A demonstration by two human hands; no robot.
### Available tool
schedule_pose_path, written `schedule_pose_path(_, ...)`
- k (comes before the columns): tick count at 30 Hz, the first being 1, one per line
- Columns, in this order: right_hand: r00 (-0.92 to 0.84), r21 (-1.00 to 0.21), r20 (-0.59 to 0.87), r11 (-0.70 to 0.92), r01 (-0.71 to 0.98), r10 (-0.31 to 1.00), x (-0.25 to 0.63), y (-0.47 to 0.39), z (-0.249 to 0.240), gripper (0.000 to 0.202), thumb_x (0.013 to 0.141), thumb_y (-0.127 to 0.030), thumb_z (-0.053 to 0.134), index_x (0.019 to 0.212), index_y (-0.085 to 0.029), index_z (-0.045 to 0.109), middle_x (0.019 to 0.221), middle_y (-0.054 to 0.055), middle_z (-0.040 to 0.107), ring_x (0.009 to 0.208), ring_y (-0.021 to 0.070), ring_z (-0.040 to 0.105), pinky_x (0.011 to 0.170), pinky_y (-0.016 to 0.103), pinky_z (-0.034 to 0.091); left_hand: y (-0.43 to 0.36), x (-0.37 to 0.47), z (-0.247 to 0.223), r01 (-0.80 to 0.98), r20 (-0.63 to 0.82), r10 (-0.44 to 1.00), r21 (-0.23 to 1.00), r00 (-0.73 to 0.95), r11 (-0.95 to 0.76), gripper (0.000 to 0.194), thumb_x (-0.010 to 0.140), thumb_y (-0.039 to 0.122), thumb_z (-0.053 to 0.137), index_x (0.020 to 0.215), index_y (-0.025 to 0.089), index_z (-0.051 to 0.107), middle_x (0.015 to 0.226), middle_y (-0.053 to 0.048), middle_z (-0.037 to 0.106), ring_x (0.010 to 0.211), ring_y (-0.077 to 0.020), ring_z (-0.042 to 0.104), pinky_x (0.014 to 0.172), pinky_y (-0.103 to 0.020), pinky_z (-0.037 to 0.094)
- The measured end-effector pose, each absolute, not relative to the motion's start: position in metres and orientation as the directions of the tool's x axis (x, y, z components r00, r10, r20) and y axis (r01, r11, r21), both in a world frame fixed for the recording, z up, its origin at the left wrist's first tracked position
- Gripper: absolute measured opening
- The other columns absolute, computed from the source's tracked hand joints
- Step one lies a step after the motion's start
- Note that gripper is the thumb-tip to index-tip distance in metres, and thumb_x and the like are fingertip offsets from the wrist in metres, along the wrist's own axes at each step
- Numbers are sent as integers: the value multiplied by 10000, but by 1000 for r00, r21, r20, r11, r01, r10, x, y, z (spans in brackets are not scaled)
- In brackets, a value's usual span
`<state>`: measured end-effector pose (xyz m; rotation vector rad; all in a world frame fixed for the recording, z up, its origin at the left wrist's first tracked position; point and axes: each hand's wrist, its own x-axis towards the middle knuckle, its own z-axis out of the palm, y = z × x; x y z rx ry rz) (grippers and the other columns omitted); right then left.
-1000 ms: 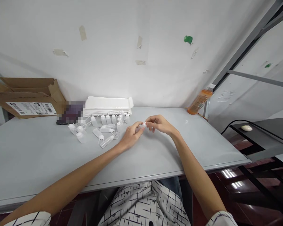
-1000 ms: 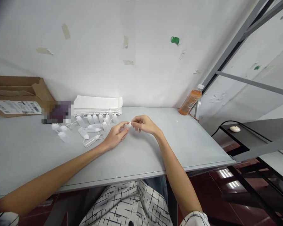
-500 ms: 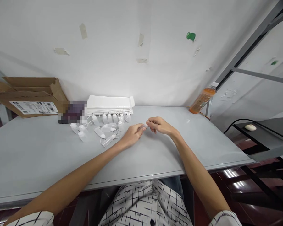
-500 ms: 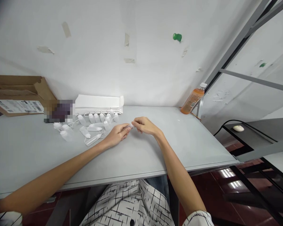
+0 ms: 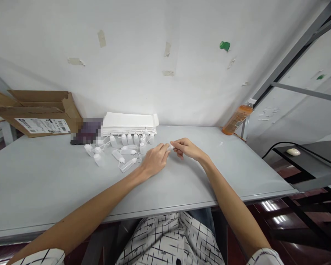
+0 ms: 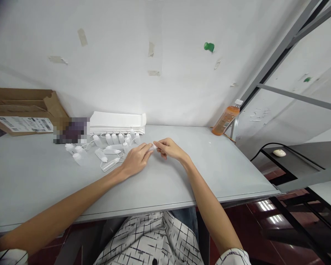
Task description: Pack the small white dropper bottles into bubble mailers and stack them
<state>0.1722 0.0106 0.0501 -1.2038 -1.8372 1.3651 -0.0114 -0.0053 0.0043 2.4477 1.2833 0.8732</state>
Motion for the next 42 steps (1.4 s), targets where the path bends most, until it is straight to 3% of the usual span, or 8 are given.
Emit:
schedule_pose_path(4,-442,-927,-11,157,341,897,174,8,56,450,841,-583,621,692,-166,538,606,-14,535,488,107,533,519,261,439,-4,-10,15,478,350,857,719,379,-505,198,933,288,454,861,179,603,671,12,520,626,-147,484,603,-266,360)
schedule_pose_path(9,-466,-933,22,185,309,885,173,8,56,431,859,-550,613,668,-179,501,569,-38,494,470,95,501,523,254,405,-6,-10,22,237,143,893,935,427,-263,283,925,375,446,720,189,503,524,62,402,471,-102,367,506,-247,301)
schedule_pose_path(19,-419,-927,37,188,324,907,168,11,46,550,862,-585,584,540,-203,356,463,-71,325,405,67,354,472,256,269,-6,-8,20,595,383,849,606,365,-529,194,907,249,442,788,181,579,714,-22,550,651,-164,479,614,-280,333)
schedule_pose_path(24,-403,-929,93,225,294,911,166,8,51,495,856,-621,571,632,-188,482,529,-43,472,454,88,457,523,258,387,-4,-11,31,456,272,893,784,360,-422,217,894,332,496,761,184,584,577,33,474,549,-125,424,553,-256,329)
schedule_pose_path(29,-392,-923,105,236,303,914,167,8,52,505,836,-617,591,592,-197,454,493,-44,479,454,92,444,578,279,416,-3,-13,34,172,17,897,980,441,-103,315,881,388,508,639,193,455,498,48,426,436,-90,384,452,-235,291)
schedule_pose_path(31,-400,-911,104,248,328,910,168,9,51,517,855,-611,566,573,-202,423,459,-47,457,469,94,431,604,279,402,-3,-14,33,168,-1,893,982,450,-83,309,877,384,509,639,190,466,501,46,425,440,-90,381,454,-238,289)
schedule_pose_path(37,-445,-879,72,268,395,893,168,12,45,519,867,-612,537,575,-196,431,456,-50,436,459,87,385,531,258,306,-3,-14,31,465,205,902,800,380,-378,271,856,313,493,655,166,601,533,46,386,522,-97,341,525,-251,240)
schedule_pose_path(42,-394,-893,77,239,382,916,166,15,38,551,861,-633,531,552,-198,392,466,-53,414,430,81,415,511,258,325,-1,-13,26,484,186,922,806,341,-341,243,838,324,528,690,163,632,497,57,411,474,-91,374,502,-237,274)
